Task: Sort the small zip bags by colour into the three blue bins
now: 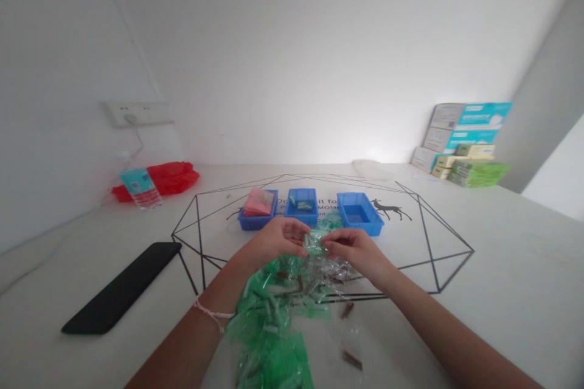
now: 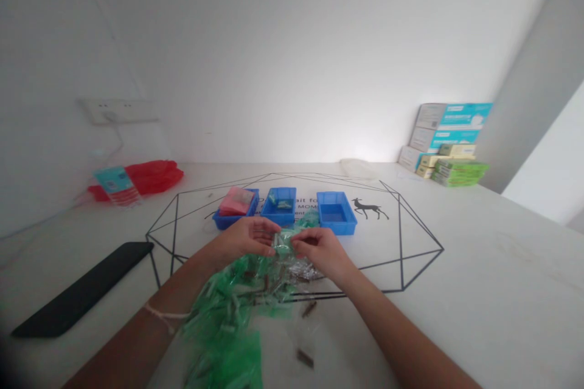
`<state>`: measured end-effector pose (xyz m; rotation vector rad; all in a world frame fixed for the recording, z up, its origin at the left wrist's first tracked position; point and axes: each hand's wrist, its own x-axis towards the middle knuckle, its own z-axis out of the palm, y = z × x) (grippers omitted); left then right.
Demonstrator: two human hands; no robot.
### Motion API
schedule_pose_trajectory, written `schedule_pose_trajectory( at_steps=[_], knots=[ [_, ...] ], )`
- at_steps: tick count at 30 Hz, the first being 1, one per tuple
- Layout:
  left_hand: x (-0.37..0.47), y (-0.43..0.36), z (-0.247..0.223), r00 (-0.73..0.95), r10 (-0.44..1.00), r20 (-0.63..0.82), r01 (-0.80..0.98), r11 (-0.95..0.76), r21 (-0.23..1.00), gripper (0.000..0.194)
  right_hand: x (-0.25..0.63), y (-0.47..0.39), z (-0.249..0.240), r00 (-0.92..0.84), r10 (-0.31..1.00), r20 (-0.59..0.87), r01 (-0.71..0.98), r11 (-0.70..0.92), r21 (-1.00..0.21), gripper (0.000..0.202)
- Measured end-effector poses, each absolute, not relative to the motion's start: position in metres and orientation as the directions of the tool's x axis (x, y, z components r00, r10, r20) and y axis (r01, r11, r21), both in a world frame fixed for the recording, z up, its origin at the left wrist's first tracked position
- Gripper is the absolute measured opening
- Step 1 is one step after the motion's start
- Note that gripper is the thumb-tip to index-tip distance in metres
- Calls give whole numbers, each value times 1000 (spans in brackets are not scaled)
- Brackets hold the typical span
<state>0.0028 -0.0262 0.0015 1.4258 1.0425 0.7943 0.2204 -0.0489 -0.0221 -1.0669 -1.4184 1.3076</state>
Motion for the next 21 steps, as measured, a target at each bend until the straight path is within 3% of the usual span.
schedule_pose_trajectory(
  at_steps=[9, 13, 17, 21],
  knots=[
    [15, -39, 11, 349, 931, -104, 96, 75, 993, 51, 220, -51, -17, -230, 970, 75, 88, 97, -991, 22],
    [18, -38, 7, 313, 945, -92, 91, 67, 994, 47, 220, -50, -20, -196, 976, 90, 46, 100, -994, 26],
    [13, -29, 3, 135, 991, 8, 117, -24, 993, 48, 222, -48, -20, -146, 986, 82, 28, 87, -996, 25],
    [0, -14, 5, 23, 981, 190, 274, -189, 943, 31, 222, -48, -18, -157, 986, 63, 35, 70, -997, 23]
  ],
)
